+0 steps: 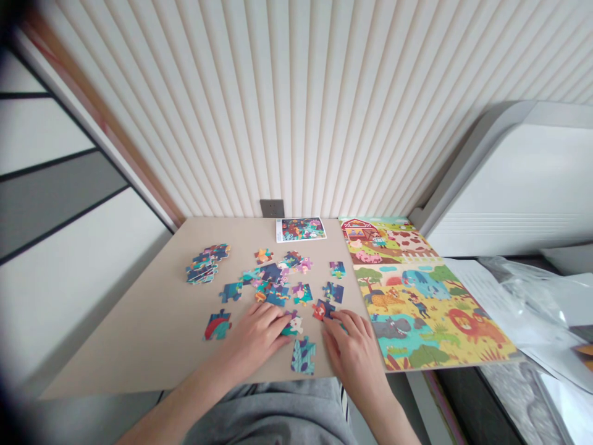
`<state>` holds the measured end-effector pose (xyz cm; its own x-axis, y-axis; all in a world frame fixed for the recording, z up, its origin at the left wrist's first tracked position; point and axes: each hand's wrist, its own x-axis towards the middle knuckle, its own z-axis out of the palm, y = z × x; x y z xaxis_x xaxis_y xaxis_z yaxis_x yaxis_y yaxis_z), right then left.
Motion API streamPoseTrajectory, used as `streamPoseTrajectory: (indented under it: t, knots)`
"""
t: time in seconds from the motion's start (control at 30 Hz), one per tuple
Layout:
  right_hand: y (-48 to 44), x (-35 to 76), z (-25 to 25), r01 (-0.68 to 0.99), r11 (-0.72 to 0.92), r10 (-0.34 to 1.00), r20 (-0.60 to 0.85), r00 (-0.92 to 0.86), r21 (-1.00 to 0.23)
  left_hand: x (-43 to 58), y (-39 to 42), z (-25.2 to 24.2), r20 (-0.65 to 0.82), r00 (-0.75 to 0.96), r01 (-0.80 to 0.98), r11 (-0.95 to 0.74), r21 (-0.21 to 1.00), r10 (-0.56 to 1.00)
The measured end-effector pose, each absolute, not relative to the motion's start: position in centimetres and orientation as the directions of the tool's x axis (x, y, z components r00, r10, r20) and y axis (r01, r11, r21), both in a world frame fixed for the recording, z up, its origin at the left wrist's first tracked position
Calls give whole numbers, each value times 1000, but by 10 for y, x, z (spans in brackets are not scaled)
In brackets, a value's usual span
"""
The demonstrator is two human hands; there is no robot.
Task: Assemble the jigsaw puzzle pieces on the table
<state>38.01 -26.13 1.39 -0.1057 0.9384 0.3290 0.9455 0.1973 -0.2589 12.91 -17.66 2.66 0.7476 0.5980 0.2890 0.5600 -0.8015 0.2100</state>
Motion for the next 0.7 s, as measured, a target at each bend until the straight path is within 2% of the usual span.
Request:
streamPoseTrajectory:
  t: [0.2,0.37,0.6,0.7]
  knots:
    - [-249,380,9,943,155,936,348,-45,-295,117,-179,40,331,723,559,-795,234,606]
    - [-247,381,-2,916,158,932,362,-15,-369,107,-179,43,287,720,573,-775,268,632]
    - [-253,383,1,783,125,942,320,98,-609,108,-179,44,297,718,558,-776,294,629]
    - [-254,388,6,732,124,945,305,119,-670,109,-181,45,313,720,546,-784,295,620]
